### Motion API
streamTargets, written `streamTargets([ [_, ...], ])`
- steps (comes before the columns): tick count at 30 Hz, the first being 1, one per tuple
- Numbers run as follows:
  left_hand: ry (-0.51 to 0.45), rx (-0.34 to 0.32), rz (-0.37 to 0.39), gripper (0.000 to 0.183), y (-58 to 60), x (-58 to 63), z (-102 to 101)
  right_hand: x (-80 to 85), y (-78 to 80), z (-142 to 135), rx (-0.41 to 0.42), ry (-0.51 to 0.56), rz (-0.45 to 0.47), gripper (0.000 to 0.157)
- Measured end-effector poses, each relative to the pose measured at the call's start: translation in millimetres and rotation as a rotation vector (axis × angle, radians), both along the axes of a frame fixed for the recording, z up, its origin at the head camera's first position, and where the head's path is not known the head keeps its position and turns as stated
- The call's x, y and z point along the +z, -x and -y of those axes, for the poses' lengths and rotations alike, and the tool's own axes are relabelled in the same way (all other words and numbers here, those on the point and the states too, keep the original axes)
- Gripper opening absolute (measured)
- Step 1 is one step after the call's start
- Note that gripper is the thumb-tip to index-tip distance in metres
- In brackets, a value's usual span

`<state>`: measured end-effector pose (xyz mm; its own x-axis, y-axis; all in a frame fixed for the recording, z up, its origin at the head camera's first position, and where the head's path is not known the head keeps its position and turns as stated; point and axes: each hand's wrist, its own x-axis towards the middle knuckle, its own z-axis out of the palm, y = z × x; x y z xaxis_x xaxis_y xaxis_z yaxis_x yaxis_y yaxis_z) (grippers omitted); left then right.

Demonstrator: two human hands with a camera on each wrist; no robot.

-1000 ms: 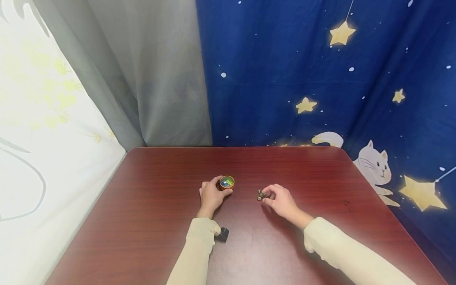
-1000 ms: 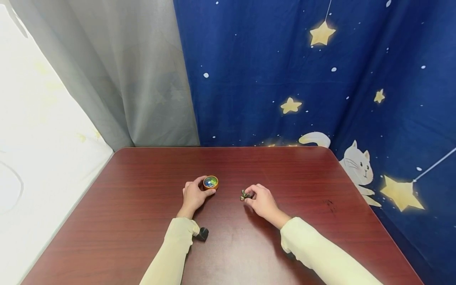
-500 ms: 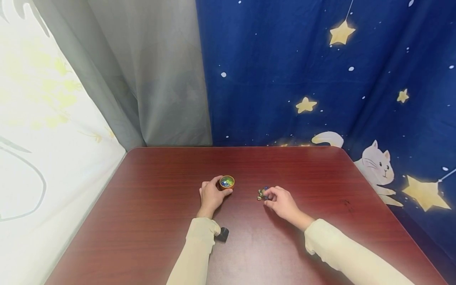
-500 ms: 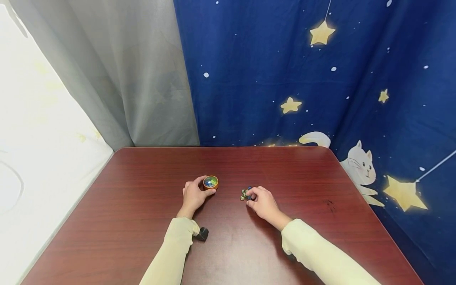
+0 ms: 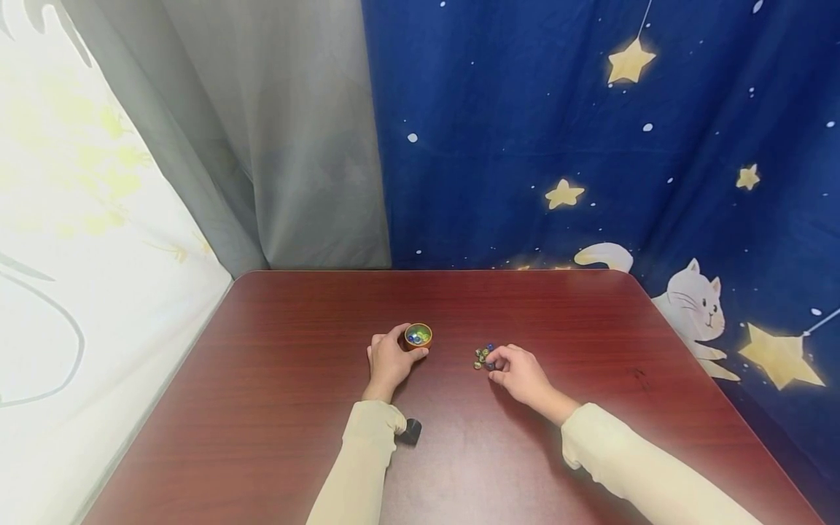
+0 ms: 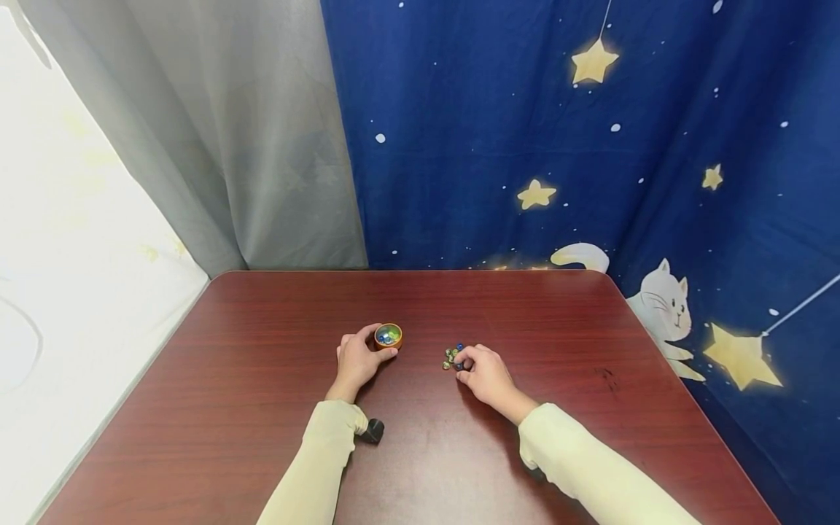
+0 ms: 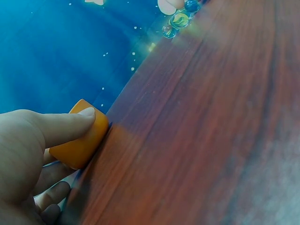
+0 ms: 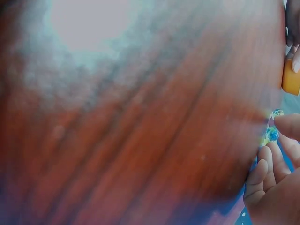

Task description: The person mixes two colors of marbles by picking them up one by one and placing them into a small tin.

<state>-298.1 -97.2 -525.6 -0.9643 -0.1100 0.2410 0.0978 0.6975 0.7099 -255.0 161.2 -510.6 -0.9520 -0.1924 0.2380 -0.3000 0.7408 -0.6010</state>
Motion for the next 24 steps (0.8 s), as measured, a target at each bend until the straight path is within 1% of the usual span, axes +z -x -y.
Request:
streamTargets([
  [13,0.004,0.001,-0.007,0.065,0.1,-0.2,0.0,-0.3,0.9,-0.3,0.005,-0.022,0.02,0.023],
  [24,0.008,0.005,-0.004,0.064,-0.2,0.0,0.3,-1.3,1.1,0.7,-0.029,-0.037,0.029,0.02],
])
